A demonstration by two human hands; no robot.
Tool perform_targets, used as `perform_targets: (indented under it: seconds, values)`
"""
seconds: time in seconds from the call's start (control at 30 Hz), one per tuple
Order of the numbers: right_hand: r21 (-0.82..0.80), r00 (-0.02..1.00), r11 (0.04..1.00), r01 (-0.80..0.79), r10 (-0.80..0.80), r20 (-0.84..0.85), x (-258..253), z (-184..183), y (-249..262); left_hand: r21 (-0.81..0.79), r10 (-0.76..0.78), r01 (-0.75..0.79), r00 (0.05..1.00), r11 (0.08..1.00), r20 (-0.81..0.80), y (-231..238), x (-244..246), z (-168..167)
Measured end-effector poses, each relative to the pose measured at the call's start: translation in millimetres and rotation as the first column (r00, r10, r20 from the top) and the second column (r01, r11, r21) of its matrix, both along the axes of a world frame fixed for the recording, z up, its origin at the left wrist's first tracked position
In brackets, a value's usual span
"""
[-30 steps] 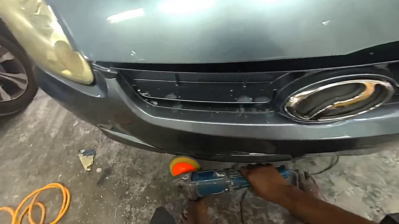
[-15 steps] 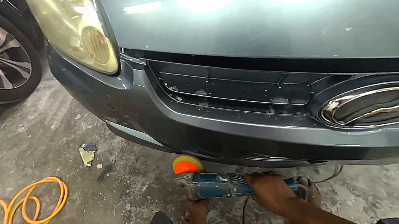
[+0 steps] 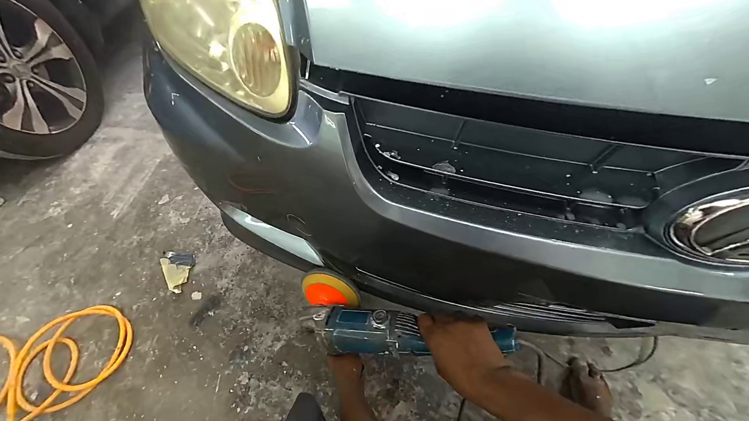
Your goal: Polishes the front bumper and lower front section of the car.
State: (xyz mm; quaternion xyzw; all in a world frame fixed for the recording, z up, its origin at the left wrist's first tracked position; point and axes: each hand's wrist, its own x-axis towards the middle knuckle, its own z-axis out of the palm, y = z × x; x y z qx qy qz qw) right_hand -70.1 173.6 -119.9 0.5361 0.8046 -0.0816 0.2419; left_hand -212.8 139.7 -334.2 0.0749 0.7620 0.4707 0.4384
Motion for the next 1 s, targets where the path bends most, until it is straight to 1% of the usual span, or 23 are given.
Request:
perform_targets:
  seconds: [0.07, 0.13, 0.17, 0.23, 0.33, 0.4, 0.43, 0.5, 0.6, 0.67, 0.73, 0.8, 0.83, 0.87, 0.93, 1.0]
  values:
    - [0.076, 0.999, 0.996, -0.038, 0.039, -0.019, -1.6, 2.0, -0.1, 0.103, 0.071, -0.074, 0.997, 0.992, 0.026, 7.0, -3.5, 8.1]
    - [0.14, 0.996, 0.988, -0.071, 0.078, -0.048, 3.0, 3.8, -4.2, 0.159, 0.113, -0.118, 0.993, 0.98, 0.042, 8.0, -5.0, 18.3]
    - [0.117, 0.996, 0.991, -0.067, 0.074, -0.051, 2.5, 9.5, -5.8, 0.172, 0.111, -0.114, 0.993, 0.979, 0.027, 9.2, -8.3, 24.9]
    - [0.021, 0.998, 0.999, -0.042, 0.043, -0.043, -0.9, 23.1, -11.1, 0.181, 0.096, -0.094, 0.995, 0.979, -0.005, 8.0, -14.5, 31.7]
    - [-0.095, 1.0, 0.996, 0.001, -0.004, -0.025, -16.3, 38.1, -16.0, 0.105, 0.027, -0.025, 1.0, 0.994, -0.015, 0.0, -26.2, 28.0]
    - [-0.161, 1.0, 0.987, 0.026, -0.023, 0.02, -25.9, 45.7, -13.4, 0.011, -0.061, 0.062, 0.997, 0.998, -0.05, -6.7, -28.0, 20.3]
    - [-0.191, 0.998, 0.981, 0.042, -0.033, 0.049, -26.2, 47.9, -12.6, -0.04, -0.092, 0.09, 0.995, 0.995, -0.041, -9.6, -23.9, 19.0]
    - [-0.223, 0.996, 0.973, 0.062, -0.045, 0.078, -22.4, 49.0, -14.1, -0.08, -0.095, 0.094, 0.995, 0.992, -0.009, -15.4, -16.5, 19.0]
    - [-0.187, 0.998, 0.982, 0.036, -0.027, 0.049, -19.4, 52.6, -18.3, -0.019, -0.026, 0.025, 0.999, 0.999, -0.02, -11.2, -22.1, 36.8]
    - [-0.15, 1.0, 0.989, 0.013, -0.012, 0.003, -28.4, 61.6, -21.1, 0.095, 0.037, -0.03, 0.996, 0.995, -0.078, -1.8, -36.6, 52.9]
    - [-0.123, 1.0, 0.992, -0.005, 0.004, -0.009, -43.2, 76.7, -20.9, 0.207, 0.105, -0.092, 0.993, 0.974, -0.055, 10.0, -52.9, 70.3]
    - [-0.109, 1.0, 0.994, -0.026, 0.027, 0.01, -58.7, 90.7, -17.3, 0.247, 0.127, -0.114, 0.991, 0.962, -0.039, 18.8, -67.0, 80.7]
    - [-0.117, 0.999, 0.992, -0.034, 0.037, 0.024, -64.9, 95.6, -14.1, 0.222, 0.11, -0.099, 0.993, 0.97, -0.037, 20.7, -70.5, 82.6]
    - [-0.139, 0.999, 0.99, -0.035, 0.041, 0.036, -69.2, 97.8, -10.9, 0.161, 0.079, -0.071, 0.996, 0.984, -0.043, 19.2, -71.2, 78.3]
    - [-0.2, 0.998, 0.98, -0.026, 0.038, 0.058, -72.6, 94.4, -2.6, 0.007, -0.023, 0.024, 0.999, 1.0, -0.046, 11.2, -66.9, 60.3]
    - [-0.245, 0.996, 0.969, -0.011, 0.033, 0.088, -67.7, 83.8, 1.1, -0.05, -0.062, 0.063, 0.998, 0.997, 0.016, -0.3, -51.8, 40.2]
